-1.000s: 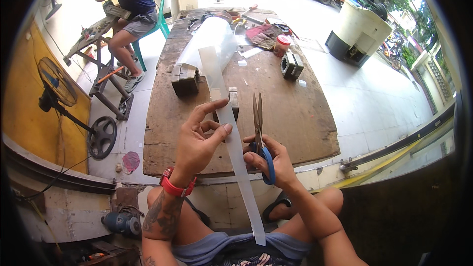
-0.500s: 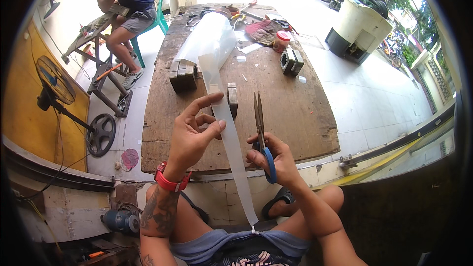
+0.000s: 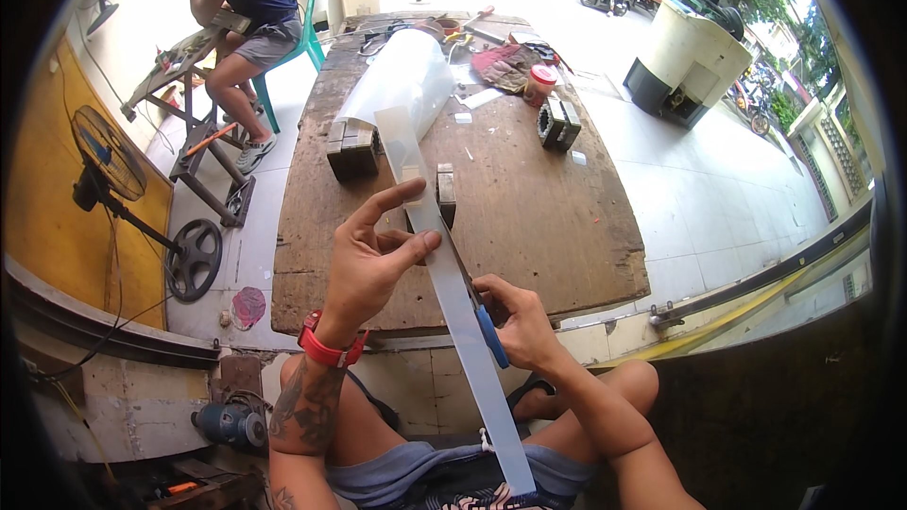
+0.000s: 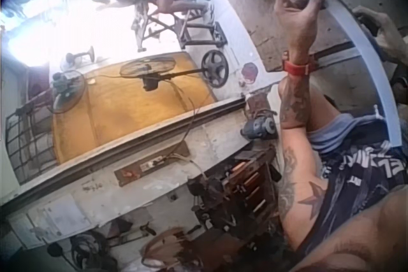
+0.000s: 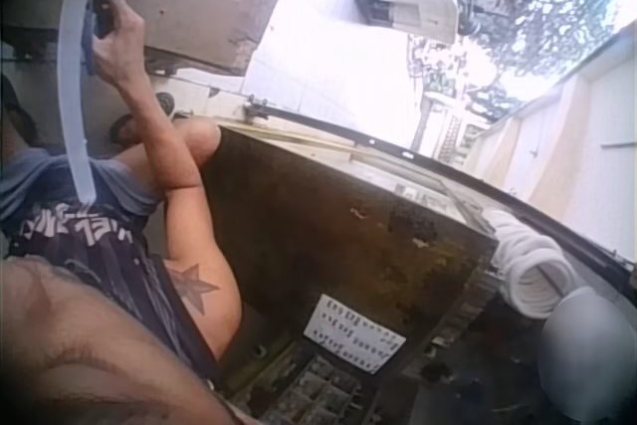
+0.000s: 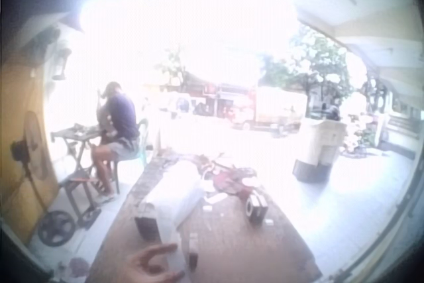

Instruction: The person cuts a strip of white tape into small squares using scissors and then inserts the squares into the slots of a stator component. The person repeats this process, placing multiple tape pieces into the stator's slots.

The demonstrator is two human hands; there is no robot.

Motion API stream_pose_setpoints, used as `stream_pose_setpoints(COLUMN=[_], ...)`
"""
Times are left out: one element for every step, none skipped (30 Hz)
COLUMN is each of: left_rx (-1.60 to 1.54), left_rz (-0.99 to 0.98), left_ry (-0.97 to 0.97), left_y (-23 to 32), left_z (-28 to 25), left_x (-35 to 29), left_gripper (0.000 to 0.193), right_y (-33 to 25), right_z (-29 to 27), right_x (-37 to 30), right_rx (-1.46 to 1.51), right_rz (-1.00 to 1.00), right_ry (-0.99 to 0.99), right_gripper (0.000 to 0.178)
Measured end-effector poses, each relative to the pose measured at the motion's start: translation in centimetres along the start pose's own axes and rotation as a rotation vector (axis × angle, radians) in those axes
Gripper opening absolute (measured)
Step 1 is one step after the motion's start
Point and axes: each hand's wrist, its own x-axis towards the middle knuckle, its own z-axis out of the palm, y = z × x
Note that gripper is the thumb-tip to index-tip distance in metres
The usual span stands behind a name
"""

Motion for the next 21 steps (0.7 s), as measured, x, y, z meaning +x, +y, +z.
stream_pose_setpoints(left_rx=[0.000, -0.001, -0.002, 0.003, 0.009, 0.012, 0.013, 0.012, 0.000, 0.007, 0.004, -0.001, 0.000, 0.001, 0.003, -0.002, -0.006, -0.010, -0.014, -0.017, -0.021], left_rz=[0.008, 0.012, 0.016, 0.015, 0.014, 0.015, 0.015, 0.016, 0.021, 0.019, 0.022, 0.024, 0.025, 0.028, 0.030, 0.033, 0.035, 0.038, 0.041, 0.042, 0.044], left_ry=[-0.005, -0.005, -0.004, -0.004, -0.004, -0.004, -0.001, 0.003, 0.005, 0.007, 0.007, 0.007, 0.006, 0.005, 0.003, 0.005, 0.007, 0.010, 0.009, 0.010, 0.010], left_y=[-0.03, -0.06, -0.08, -0.09, -0.09, -0.09, -0.08, -0.08, -0.06, -0.05, -0.05, -0.06, -0.07, -0.08, -0.09, -0.11, -0.12, -0.12, -0.13, -0.12, -0.11], left_z=[0.02, 0.05, 0.07, 0.08, 0.09, 0.10, 0.12, 0.14, 0.15, 0.17, 0.20, 0.24, 0.26, 0.29, 0.31, 0.34, 0.36, 0.38, 0.41, 0.44, 0.46], left_x=[0.00, -0.02, -0.02, -0.03, -0.04, -0.05, -0.05, -0.05, -0.05, -0.05, -0.05, -0.05, -0.06, -0.06, -0.05, -0.03, -0.03, -0.01, 0.02, 0.01, 0.00], left_gripper=[0.062, 0.062, 0.062, 0.062, 0.061, 0.061, 0.061, 0.060, 0.060, 0.060, 0.060, 0.060, 0.060, 0.060, 0.060, 0.060, 0.060, 0.060, 0.060, 0.060, 0.060], right_y=[-0.07, -0.15, -0.23, -0.30, -0.36, -0.41, -0.44, -0.46, -0.47, -0.47, -0.44, -0.41, -0.36, -0.30, -0.24, -0.15, -0.08, -0.01, 0.07, 0.13, 0.19], right_z=[-0.03, -0.06, -0.10, -0.15, -0.19, -0.23, -0.27, -0.31, -0.34, -0.35, -0.34, -0.31, -0.25, -0.19, -0.11, -0.01, 0.05, 0.10, 0.14, 0.17, 0.21], right_x=[0.04, 0.04, 0.02, -0.01, -0.05, -0.07, -0.09, -0.10, -0.10, -0.11, -0.11, -0.12, -0.13, -0.13, -0.14, -0.14, -0.15, -0.16, -0.15, -0.18, -0.20], right_rx=[0.012, 0.026, 0.023, 0.023, 0.027, 0.006, -0.011, -0.027, -0.028, -0.029, -0.026, -0.022, -0.015, -0.002, 0.018, 0.043, 0.081, 0.065, 0.063, 0.069, 0.059], right_rz=[0.005, 0.046, 0.026, 0.042, 0.072, 0.048, 0.038, 0.056, 0.026, 0.025, 0.052, 0.022, 0.020, 0.045, 0.019, 0.021, 0.053, 0.019, 0.015, 0.038, 0.016], right_ry=[0.004, -0.006, 0.003, -0.003, -0.016, -0.011, -0.013, -0.020, -0.017, -0.019, -0.026, -0.015, -0.010, -0.010, -0.004, -0.004, -0.016, -0.007, -0.008, -0.017, -0.008], right_gripper=[0.038, 0.038, 0.038, 0.038, 0.038, 0.038, 0.037, 0.037, 0.037, 0.037, 0.036, 0.036, 0.036, 0.036, 0.036, 0.036, 0.035, 0.036, 0.036, 0.036, 0.036])
